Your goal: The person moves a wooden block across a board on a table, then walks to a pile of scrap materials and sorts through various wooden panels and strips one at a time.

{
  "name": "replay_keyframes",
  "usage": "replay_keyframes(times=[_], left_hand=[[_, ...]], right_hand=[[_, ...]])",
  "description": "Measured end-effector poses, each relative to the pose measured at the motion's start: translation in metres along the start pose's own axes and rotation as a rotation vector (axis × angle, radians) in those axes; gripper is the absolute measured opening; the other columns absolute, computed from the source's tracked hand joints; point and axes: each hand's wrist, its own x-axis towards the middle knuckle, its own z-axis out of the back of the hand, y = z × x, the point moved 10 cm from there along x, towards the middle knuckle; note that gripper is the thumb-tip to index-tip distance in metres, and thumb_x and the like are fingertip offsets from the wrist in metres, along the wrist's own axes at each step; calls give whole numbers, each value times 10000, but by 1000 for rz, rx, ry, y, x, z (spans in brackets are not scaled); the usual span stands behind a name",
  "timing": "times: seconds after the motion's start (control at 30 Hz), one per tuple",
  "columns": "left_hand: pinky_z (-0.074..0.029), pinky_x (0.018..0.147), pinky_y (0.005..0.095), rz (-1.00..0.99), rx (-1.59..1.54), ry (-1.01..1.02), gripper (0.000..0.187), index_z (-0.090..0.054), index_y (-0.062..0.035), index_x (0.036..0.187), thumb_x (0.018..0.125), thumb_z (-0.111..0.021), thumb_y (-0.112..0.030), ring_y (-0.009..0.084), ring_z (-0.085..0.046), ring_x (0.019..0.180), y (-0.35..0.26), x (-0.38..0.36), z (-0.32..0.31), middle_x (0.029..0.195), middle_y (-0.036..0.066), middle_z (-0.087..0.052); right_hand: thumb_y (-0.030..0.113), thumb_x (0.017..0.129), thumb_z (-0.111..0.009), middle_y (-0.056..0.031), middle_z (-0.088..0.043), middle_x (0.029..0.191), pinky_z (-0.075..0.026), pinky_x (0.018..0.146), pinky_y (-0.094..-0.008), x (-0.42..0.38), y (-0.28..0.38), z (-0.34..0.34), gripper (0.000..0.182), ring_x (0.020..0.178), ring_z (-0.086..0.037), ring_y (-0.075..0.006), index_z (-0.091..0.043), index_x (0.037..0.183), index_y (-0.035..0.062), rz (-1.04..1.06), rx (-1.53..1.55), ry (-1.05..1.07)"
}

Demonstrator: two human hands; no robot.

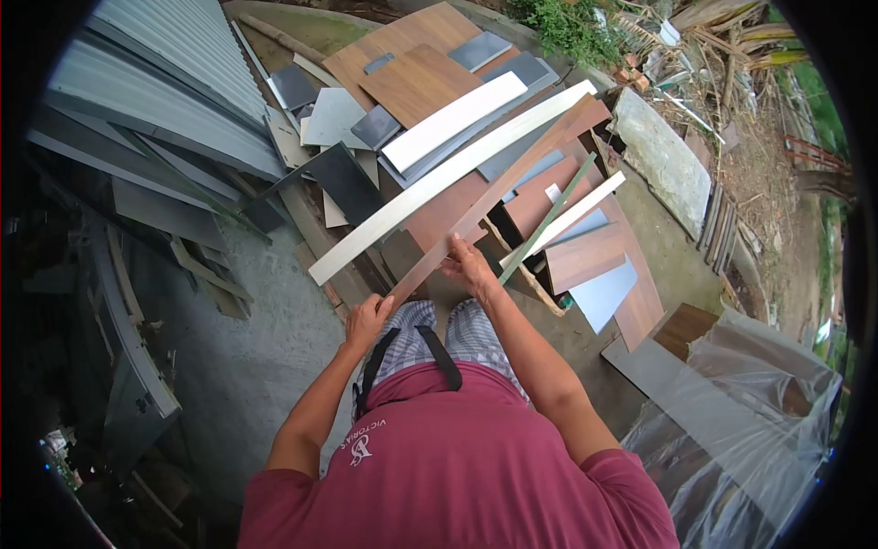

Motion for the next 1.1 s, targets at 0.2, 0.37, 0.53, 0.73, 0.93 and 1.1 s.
replay_keyframes(times=[0.2,0.37,0.53,0.73,0.93,1.1], left_hand=[[-463,635,462,-45,72,27,459,-581,-21,779,852,-467,-461,394,-591,704,-6,57,-64,703,218,-602],[-455,705,466,39,140,96,415,-581,-23,885,848,-487,-426,379,-591,798,-12,95,-78,827,214,-615],[-393,840,419,-184,202,-145,367,-522,-67,1059,742,-646,-206,307,-469,1000,-37,121,-52,1080,151,-474],[-278,967,527,-71,512,-335,721,-332,-91,1290,695,-701,-265,343,-387,1133,-1,139,12,1212,164,-410],[-313,942,547,49,536,2,626,-416,-51,1129,655,-739,-301,335,-502,1034,52,159,0,1080,167,-526],[-466,688,457,-196,429,-50,500,-444,-15,937,639,-716,-310,363,-561,855,2,122,20,909,186,-548]], right_hand=[[438,875,-491,-107,-533,1155,-441,816,-340,-18,18,77,609,950,-545,-199,-290,1344,106,22,-53,-160],[434,879,-477,-86,-607,1010,-462,645,-241,-54,-3,149,537,764,-586,-124,-399,1282,87,29,-250,-246],[411,887,-464,-76,-611,979,-461,605,-271,-92,-88,224,506,733,-583,-139,-419,1259,71,-222,-383,-382],[392,890,-458,-88,-612,973,-447,582,-273,-122,-133,234,508,744,-584,-145,-412,1266,55,-298,-359,-432],[391,892,-460,-101,-618,952,-451,597,-267,-106,-120,208,506,747,-581,-147,-433,1245,30,-169,-371,-379],[421,885,-468,-96,-617,935,-461,628,-269,-83,-84,161,527,744,-581,-152,-439,1239,33,-31,-431,-259]])
